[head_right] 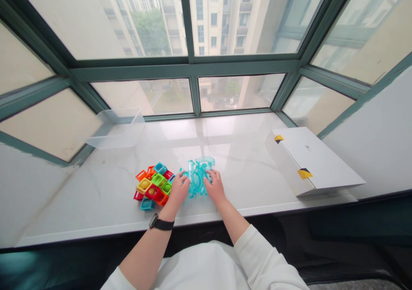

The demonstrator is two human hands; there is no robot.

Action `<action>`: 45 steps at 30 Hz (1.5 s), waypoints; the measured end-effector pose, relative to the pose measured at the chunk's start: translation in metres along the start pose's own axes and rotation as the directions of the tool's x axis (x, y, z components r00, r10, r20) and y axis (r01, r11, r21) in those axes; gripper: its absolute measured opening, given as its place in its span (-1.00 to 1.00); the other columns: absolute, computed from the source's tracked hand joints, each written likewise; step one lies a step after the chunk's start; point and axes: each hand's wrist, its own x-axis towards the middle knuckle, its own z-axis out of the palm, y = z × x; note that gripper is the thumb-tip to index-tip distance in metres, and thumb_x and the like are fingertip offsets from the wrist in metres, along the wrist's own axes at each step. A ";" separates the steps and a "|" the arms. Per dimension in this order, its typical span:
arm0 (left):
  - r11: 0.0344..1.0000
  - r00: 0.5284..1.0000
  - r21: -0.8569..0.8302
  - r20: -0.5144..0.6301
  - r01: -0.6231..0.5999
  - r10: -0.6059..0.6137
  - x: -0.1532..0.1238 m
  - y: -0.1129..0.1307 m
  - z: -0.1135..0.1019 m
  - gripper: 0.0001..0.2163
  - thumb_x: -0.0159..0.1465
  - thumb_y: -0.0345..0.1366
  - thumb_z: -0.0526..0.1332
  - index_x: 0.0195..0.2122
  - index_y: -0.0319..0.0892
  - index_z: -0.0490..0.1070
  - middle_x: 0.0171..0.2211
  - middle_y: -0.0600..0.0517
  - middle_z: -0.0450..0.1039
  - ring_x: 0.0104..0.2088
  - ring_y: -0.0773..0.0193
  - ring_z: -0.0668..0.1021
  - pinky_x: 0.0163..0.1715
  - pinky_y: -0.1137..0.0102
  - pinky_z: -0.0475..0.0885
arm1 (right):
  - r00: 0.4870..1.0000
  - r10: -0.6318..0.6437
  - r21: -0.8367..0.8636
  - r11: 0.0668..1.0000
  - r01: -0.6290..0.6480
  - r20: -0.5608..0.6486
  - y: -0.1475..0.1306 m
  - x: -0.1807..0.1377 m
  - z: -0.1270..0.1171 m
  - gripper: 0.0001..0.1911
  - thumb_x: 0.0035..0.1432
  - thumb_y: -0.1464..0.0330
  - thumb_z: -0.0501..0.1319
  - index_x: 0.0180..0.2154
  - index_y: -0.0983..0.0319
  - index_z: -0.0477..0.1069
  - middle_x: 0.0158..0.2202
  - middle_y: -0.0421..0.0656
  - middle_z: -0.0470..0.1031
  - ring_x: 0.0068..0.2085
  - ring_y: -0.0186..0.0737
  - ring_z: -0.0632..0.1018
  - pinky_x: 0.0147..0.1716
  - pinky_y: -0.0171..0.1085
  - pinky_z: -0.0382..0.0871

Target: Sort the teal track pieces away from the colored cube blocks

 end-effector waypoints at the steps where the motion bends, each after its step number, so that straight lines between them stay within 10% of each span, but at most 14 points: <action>1: 1.000 1.000 -0.015 0.002 0.005 -0.005 -0.001 0.000 -0.002 -0.74 0.36 -0.36 0.11 -0.46 -0.11 0.48 0.14 -0.13 0.49 0.28 0.00 0.42 0.29 -0.06 0.37 | 1.000 0.009 -0.022 1.000 -0.009 -0.014 0.000 0.000 0.001 -0.57 0.29 0.18 0.17 0.13 0.16 0.48 0.24 0.02 0.32 0.18 -0.05 0.52 0.18 -0.09 0.47; 16: 0.975 0.971 0.012 -0.089 -0.220 0.220 -0.035 0.007 -0.012 -0.78 0.49 -0.34 0.01 -0.28 -0.09 0.38 0.39 -0.08 0.20 0.40 0.08 0.30 0.37 -0.02 0.35 | 0.969 -0.159 -0.206 0.971 0.119 -0.189 -0.017 0.037 -0.006 -0.60 0.37 0.23 0.07 0.17 0.18 0.37 0.17 0.03 0.42 0.26 -0.03 0.40 0.33 0.02 0.25; 23: 0.889 0.912 0.218 0.015 -0.403 0.410 -0.040 0.012 -0.011 -0.91 0.43 -0.29 0.17 -0.16 -0.10 0.47 0.36 -0.17 0.23 0.41 -0.10 0.27 0.33 -0.09 0.34 | 0.985 -0.149 -0.209 0.964 0.164 0.088 -0.033 0.080 -0.003 -0.64 0.31 0.37 0.06 -0.07 0.14 0.61 0.16 -0.08 0.48 0.26 -0.12 0.44 0.34 -0.11 0.23; 45: 0.839 0.890 0.308 0.069 -0.448 0.450 -0.041 0.014 -0.012 -0.62 0.39 -0.30 0.18 0.23 -0.09 0.38 0.38 -0.17 0.28 0.50 -0.17 0.11 0.44 -0.22 0.04 | 0.985 -0.175 -0.281 0.945 0.170 0.006 -0.010 0.074 0.012 -0.74 0.38 0.31 0.08 -0.23 0.22 0.53 0.20 0.03 0.43 0.27 -0.06 0.40 0.35 -0.07 0.20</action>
